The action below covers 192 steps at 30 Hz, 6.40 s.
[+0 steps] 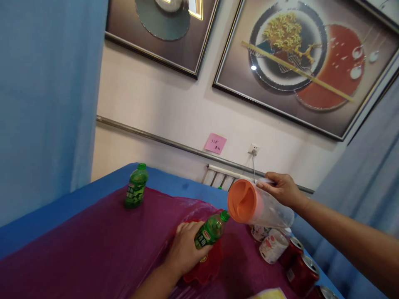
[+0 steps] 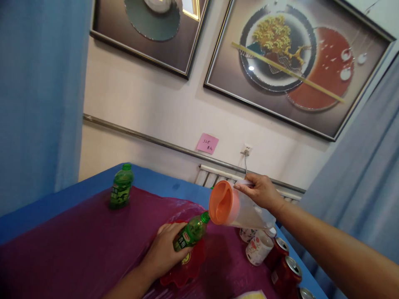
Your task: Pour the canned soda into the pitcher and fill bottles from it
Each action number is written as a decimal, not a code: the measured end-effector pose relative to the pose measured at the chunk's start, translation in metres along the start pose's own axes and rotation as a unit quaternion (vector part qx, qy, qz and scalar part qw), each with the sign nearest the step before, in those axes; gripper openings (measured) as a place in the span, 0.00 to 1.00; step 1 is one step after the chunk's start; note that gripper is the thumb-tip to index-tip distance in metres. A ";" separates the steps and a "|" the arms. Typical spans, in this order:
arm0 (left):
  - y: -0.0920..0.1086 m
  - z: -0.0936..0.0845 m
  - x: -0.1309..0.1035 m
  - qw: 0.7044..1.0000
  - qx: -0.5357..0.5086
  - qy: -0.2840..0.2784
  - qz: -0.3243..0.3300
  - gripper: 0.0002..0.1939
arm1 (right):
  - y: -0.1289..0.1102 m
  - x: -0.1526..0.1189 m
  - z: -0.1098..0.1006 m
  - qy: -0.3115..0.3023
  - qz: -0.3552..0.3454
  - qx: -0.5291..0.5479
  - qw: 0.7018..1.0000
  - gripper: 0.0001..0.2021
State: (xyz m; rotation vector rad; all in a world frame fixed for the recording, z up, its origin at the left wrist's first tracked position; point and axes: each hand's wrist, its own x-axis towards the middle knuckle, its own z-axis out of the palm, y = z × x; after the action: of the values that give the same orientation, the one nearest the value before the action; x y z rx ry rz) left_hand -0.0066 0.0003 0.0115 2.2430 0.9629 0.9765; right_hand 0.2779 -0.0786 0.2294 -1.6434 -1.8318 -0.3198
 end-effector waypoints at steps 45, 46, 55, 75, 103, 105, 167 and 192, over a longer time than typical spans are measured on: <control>0.002 0.000 0.000 1.000 -0.006 0.013 0.007 0.27 | -0.004 -0.002 -0.005 -0.005 -0.002 0.003 1.000 0.31; 0.002 -0.001 0.000 1.000 -0.006 0.010 0.005 0.28 | -0.004 -0.002 -0.005 -0.006 -0.002 0.004 1.000 0.31; 0.001 -0.001 0.001 1.000 0.001 -0.002 0.000 0.29 | -0.004 -0.001 -0.005 -0.005 -0.006 -0.004 1.000 0.31; 0.002 0.000 0.000 1.000 -0.006 -0.003 0.001 0.28 | -0.005 0.000 -0.005 -0.017 0.000 -0.004 1.000 0.31; 0.003 0.000 -0.001 1.000 -0.008 -0.005 0.003 0.28 | -0.001 -0.001 -0.005 -0.011 -0.005 0.003 1.000 0.31; 0.003 0.000 -0.001 1.000 -0.010 -0.004 0.007 0.27 | -0.001 -0.001 -0.005 -0.009 -0.006 0.001 1.000 0.31; 0.006 -0.002 -0.001 1.000 -0.014 -0.008 0.016 0.26 | -0.005 -0.004 -0.008 -0.005 -0.031 -0.014 0.999 0.31; 0.004 -0.002 -0.002 1.000 -0.019 -0.016 0.014 0.26 | -0.007 -0.005 -0.009 -0.014 -0.004 -0.009 1.000 0.30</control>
State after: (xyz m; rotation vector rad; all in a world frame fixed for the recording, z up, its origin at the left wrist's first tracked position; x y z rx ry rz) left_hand -0.0071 -0.0038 0.0146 2.2386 0.8935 0.9610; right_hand 0.2737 -0.0886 0.2351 -1.6611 -1.8606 -0.3192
